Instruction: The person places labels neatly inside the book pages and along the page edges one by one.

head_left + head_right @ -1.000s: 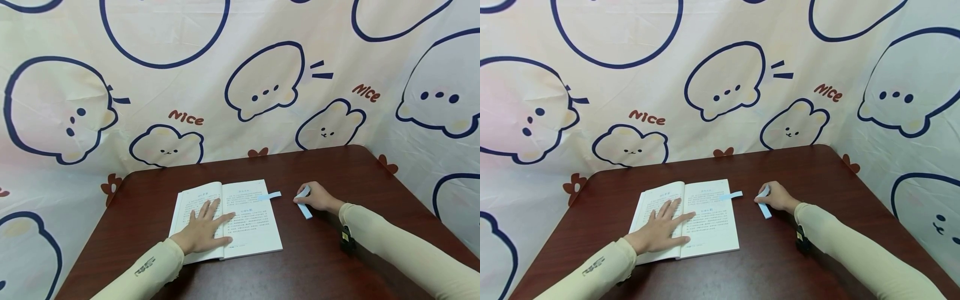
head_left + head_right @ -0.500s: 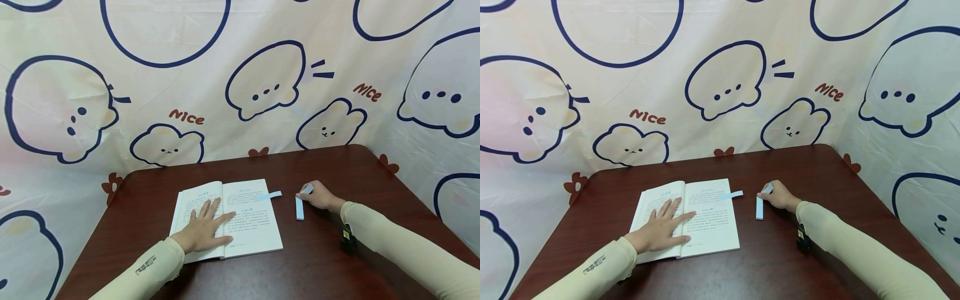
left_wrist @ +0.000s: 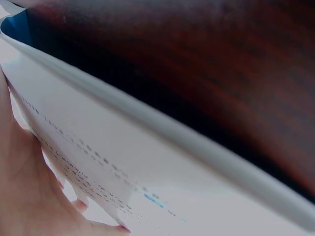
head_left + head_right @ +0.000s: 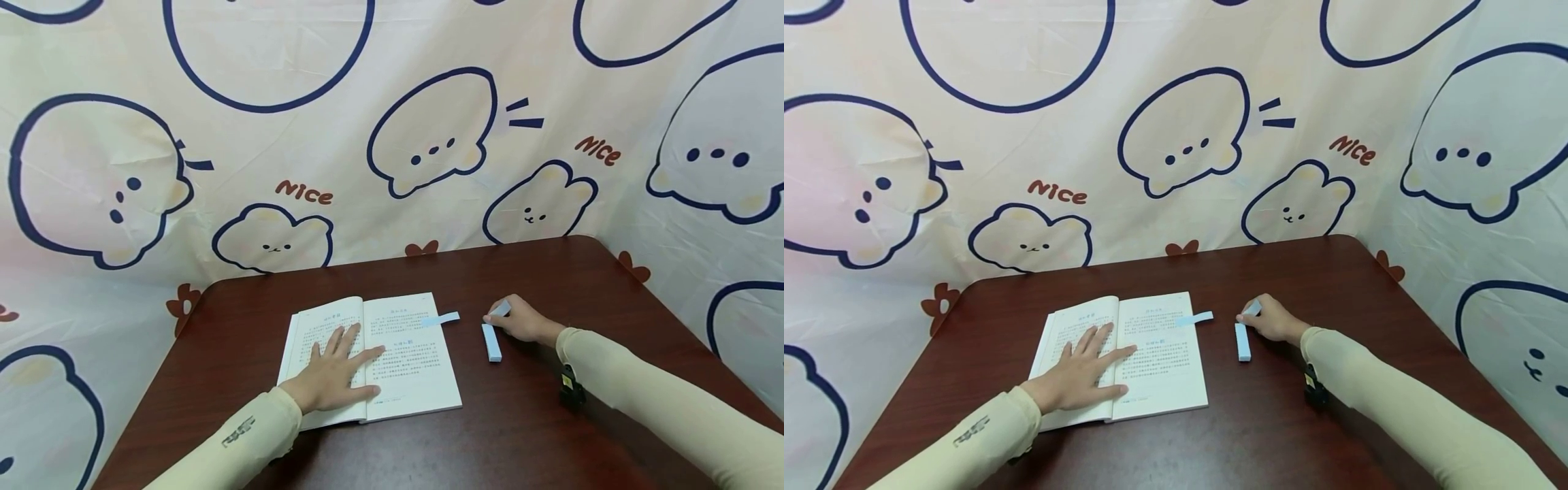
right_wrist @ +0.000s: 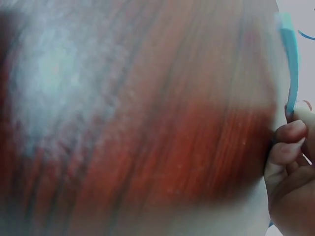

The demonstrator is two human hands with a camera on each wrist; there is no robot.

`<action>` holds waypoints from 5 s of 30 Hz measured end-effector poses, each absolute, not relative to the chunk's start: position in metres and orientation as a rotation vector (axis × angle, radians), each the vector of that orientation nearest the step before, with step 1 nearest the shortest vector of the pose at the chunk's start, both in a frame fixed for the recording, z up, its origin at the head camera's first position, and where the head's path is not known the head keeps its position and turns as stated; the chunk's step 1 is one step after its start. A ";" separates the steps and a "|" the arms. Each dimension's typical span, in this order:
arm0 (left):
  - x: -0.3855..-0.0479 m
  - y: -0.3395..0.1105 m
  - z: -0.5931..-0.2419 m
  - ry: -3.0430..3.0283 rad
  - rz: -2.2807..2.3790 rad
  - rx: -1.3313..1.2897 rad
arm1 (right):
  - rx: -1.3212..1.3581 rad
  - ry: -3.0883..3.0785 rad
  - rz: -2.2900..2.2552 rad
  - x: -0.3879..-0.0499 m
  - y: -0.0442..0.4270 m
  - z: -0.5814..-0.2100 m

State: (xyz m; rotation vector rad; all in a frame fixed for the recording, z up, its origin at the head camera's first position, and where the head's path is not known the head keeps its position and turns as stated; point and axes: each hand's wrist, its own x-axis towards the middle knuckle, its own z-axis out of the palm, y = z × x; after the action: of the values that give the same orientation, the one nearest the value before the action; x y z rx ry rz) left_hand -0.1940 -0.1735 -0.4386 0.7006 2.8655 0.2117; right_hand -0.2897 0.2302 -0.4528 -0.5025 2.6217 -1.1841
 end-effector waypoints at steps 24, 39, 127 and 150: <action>-0.191 -0.174 -0.438 2.881 0.218 0.711 | -0.480 2.578 -1.436 -0.287 0.231 -0.442; -0.194 -0.174 -0.441 2.882 0.203 0.709 | -0.615 2.501 -1.512 -0.278 0.225 -0.438; -0.195 -0.175 -0.439 2.860 0.215 0.721 | -0.678 2.646 -1.035 -0.261 0.156 -0.419; -0.193 -0.174 -0.435 2.856 0.208 0.713 | -0.685 2.549 -1.009 -0.274 0.123 -0.430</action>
State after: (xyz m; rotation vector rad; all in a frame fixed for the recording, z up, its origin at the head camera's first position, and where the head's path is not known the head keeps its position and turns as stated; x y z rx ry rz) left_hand -0.1927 -0.1737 -0.4351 0.7130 2.8562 0.2081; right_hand -0.2745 0.1230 -0.4298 -0.6846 2.5489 -1.0088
